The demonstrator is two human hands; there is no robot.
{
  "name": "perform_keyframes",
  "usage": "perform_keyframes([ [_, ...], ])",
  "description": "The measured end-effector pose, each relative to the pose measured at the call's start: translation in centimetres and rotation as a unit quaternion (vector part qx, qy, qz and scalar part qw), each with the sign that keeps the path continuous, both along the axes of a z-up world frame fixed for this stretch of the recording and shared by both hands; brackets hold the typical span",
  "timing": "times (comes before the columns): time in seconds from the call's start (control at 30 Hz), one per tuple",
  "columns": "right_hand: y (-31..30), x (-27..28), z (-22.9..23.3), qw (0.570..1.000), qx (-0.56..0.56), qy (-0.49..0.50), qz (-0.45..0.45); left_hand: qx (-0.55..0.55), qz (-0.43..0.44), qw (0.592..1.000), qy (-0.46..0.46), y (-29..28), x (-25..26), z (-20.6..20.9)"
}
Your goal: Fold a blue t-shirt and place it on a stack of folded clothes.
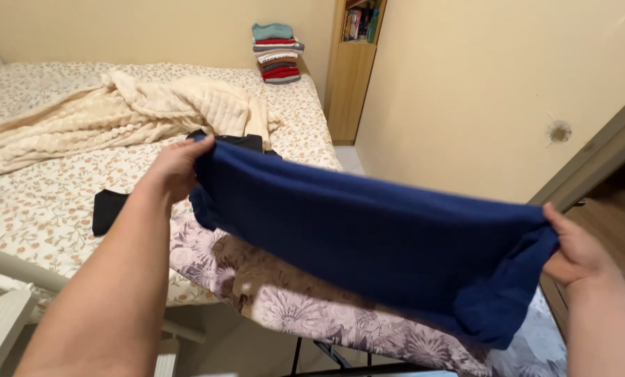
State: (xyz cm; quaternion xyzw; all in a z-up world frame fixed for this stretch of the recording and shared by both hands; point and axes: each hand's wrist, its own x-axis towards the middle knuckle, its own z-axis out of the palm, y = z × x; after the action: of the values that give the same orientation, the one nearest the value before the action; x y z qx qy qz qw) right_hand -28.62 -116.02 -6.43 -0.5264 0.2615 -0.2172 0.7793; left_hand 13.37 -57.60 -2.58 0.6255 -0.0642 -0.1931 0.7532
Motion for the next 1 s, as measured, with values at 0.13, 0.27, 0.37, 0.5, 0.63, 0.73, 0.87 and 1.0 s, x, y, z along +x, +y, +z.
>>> perform_keyframes([
  [0.13,1.3,1.5,4.6,1.000,-0.003,-0.025,-0.002,-0.079,-0.016,0.996,-0.039,-0.2,0.8,3.3],
  [0.27,1.7,2.9,7.7,0.997,-0.043,-0.062,0.011,-0.153,0.019,0.985,-0.074,-0.2,2.4,5.6],
  [0.37,2.1,3.7,9.0,0.997,-0.050,-0.063,0.009,-0.157,0.025,0.982,-0.100,0.2,3.4,6.1],
  [0.5,0.3,4.5,9.1,0.997,-0.046,-0.063,0.015,-0.149,0.031,0.983,-0.105,0.0,2.9,7.4],
  [0.63,-1.1,5.1,8.8,0.997,-0.025,-0.063,0.028,-0.153,0.023,0.982,-0.111,-0.3,4.1,7.0],
  [0.73,-2.7,5.5,8.3,0.998,-0.026,-0.056,0.012,-0.125,0.028,0.985,-0.115,-0.7,4.3,7.1],
  [0.87,-2.7,5.1,8.3,0.996,-0.026,-0.072,0.044,-0.118,0.011,0.989,-0.086,-1.3,4.4,7.0],
  [1.0,1.1,4.4,11.3,0.997,-0.064,-0.041,0.006,-0.068,-0.007,0.995,-0.067,-1.5,3.3,8.0],
])
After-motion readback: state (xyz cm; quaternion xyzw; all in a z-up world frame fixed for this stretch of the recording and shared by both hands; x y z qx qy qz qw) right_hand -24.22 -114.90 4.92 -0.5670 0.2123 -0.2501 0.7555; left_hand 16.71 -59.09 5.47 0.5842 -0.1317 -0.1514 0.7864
